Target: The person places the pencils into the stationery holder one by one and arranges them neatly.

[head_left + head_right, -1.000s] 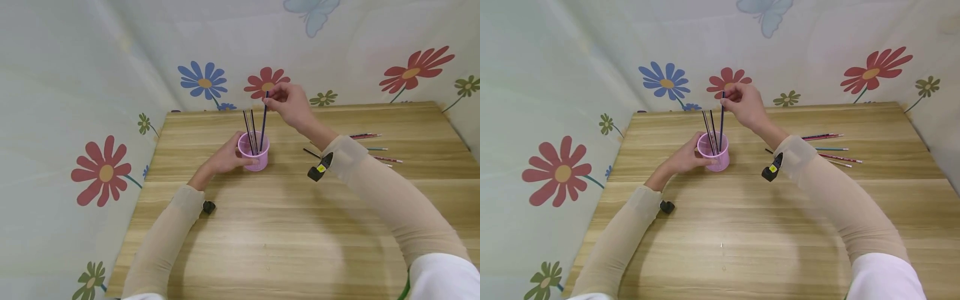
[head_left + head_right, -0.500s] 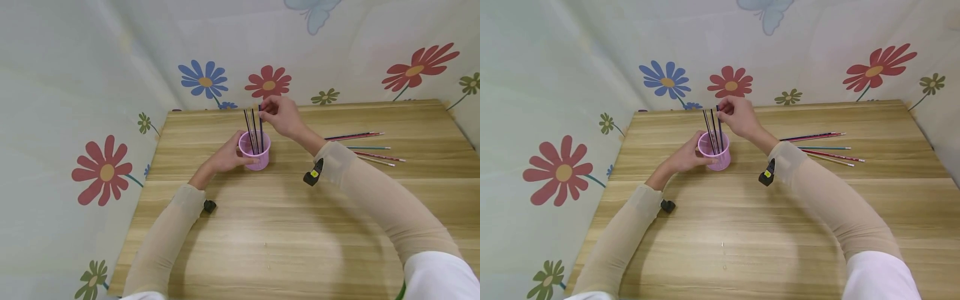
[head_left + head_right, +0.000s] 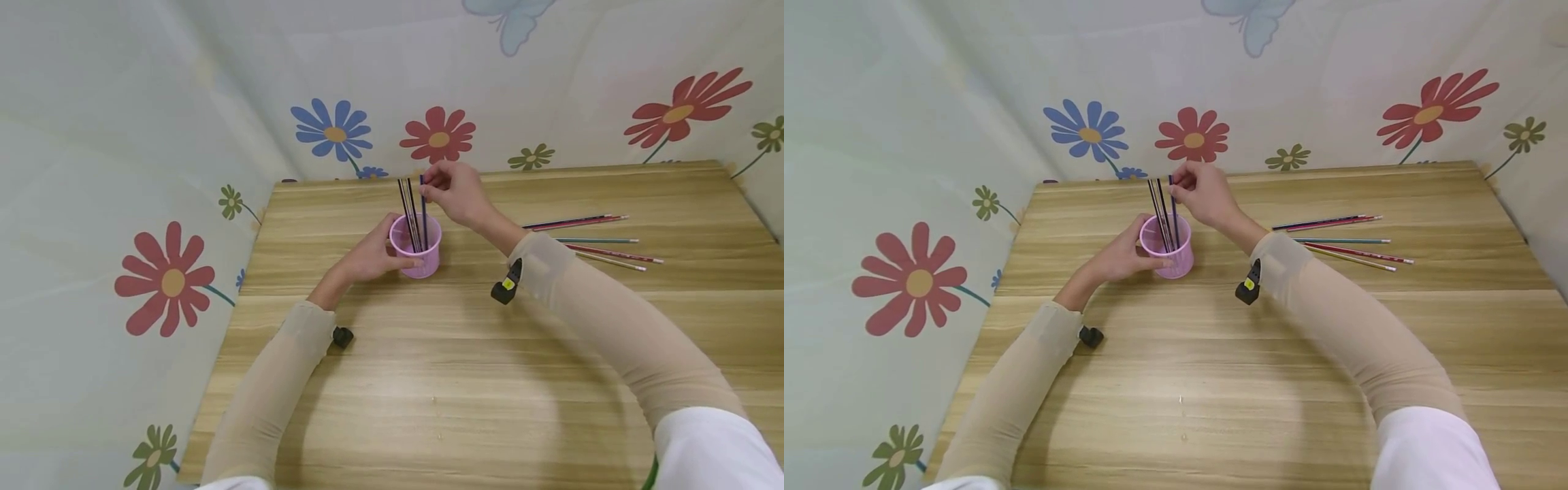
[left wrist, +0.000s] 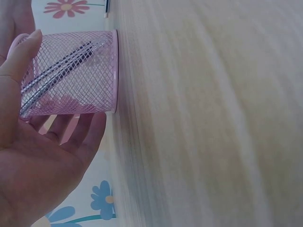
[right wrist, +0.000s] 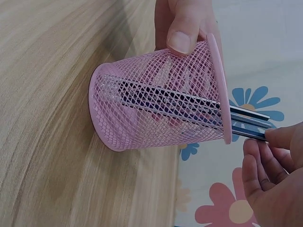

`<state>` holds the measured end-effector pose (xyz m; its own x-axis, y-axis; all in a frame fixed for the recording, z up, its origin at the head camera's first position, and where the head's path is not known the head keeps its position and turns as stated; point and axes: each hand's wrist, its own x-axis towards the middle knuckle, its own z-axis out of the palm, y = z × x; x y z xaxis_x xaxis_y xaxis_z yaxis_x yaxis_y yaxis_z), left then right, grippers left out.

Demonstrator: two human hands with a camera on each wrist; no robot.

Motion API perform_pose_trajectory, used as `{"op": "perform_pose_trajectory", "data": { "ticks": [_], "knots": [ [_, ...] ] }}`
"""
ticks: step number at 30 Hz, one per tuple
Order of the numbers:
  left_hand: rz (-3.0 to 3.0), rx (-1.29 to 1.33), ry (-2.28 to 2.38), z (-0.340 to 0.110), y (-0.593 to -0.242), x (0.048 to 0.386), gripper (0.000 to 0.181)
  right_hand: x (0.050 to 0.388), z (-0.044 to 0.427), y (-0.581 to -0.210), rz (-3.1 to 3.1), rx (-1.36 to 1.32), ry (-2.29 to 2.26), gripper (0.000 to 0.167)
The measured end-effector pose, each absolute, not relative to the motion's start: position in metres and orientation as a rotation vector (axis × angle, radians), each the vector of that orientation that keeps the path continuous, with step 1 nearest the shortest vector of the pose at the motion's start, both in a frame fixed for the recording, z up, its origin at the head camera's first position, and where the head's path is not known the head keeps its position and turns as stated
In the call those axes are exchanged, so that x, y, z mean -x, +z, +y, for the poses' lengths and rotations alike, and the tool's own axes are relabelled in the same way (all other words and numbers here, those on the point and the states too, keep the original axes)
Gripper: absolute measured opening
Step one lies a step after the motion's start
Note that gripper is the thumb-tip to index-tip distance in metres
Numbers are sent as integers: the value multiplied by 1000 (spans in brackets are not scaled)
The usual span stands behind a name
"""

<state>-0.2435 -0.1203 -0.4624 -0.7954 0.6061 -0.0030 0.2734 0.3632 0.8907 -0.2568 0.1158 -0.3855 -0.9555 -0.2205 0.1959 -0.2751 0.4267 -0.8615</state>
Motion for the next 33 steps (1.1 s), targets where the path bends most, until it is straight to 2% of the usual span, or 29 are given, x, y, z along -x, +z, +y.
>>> {"op": "perform_pose_trajectory", "data": {
  "ticks": [24,33],
  "knots": [
    [2261,-786,1460,-119,-460,241,83,263,104,-391,-2606,-450,1648,18],
    [2281,-770,1438,-120,-460,241,82,262,113,-392,-2652,-572,1622,23]
  ]
}}
